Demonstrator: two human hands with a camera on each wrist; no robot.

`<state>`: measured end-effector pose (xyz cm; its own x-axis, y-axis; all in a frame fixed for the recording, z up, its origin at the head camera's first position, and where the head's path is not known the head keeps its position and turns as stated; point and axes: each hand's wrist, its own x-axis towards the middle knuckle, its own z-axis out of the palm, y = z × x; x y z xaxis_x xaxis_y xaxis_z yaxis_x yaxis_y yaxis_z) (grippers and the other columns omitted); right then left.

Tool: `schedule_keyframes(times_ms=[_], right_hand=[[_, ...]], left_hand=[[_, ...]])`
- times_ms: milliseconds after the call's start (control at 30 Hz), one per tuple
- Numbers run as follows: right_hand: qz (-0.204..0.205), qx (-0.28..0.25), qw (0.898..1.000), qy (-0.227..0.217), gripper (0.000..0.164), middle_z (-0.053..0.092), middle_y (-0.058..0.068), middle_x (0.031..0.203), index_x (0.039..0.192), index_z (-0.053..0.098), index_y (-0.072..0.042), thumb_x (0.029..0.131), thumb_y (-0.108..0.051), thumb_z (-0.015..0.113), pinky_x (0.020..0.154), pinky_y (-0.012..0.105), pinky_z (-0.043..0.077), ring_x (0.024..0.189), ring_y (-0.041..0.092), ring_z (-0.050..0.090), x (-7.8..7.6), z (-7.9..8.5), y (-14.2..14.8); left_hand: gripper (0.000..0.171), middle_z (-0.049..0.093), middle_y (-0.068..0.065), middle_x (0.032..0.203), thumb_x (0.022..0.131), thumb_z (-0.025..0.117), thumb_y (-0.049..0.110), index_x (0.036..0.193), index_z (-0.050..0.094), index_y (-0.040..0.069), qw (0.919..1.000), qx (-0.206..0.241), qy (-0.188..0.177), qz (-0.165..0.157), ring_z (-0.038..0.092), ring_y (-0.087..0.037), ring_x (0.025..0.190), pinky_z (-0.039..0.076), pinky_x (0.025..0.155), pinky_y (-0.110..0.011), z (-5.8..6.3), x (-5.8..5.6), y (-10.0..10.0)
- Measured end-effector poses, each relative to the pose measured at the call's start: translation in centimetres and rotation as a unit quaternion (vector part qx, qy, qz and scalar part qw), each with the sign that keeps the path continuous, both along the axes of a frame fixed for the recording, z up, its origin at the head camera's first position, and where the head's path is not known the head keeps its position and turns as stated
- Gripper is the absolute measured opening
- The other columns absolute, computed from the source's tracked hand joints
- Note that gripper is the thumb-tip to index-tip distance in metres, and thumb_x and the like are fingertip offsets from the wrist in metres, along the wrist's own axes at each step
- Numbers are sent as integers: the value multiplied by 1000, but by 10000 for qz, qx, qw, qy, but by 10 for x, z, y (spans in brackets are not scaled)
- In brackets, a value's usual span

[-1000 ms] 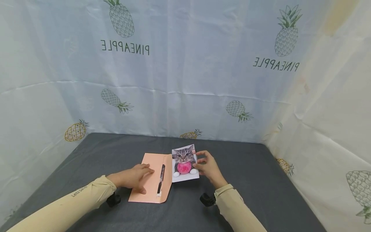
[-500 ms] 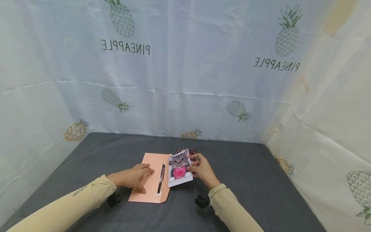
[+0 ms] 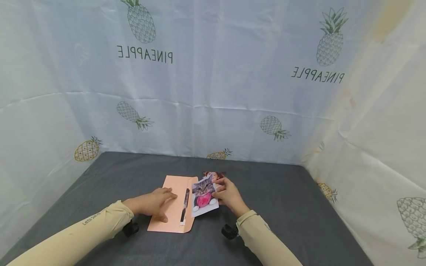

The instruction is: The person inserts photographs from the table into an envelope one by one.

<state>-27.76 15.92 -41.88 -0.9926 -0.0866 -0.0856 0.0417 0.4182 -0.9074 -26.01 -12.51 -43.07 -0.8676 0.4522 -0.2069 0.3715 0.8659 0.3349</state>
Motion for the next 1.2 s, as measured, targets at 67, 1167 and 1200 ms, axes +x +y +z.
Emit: schedule_keyframes(times_ms=[67,1167,1200], right_hand=[[17,11,10000,-11,43,55,14,92,121,55,-2,82,2,72,62,38,58,71,19,60,0,-1,-1],[239,-54,9997,-15,43,54,11,88,122,56,-1,82,2,71,57,34,57,69,19,58,4,0,-13],[252,-64,9997,-41,43,55,12,89,122,56,-1,82,2,71,57,35,57,69,19,58,5,1,-14]], left_hand=[[77,38,-16,151,68,87,35,134,54,13,10000,-8,-7,9,33,-35,140,36,109,-50,0,0,0],[77,38,-20,150,69,87,34,134,54,10,9999,1,47,-136,33,-39,140,35,109,-52,3,0,-1],[77,37,-20,150,69,87,34,134,54,10,9999,-2,42,-134,33,-39,140,35,109,-52,3,0,-1]])
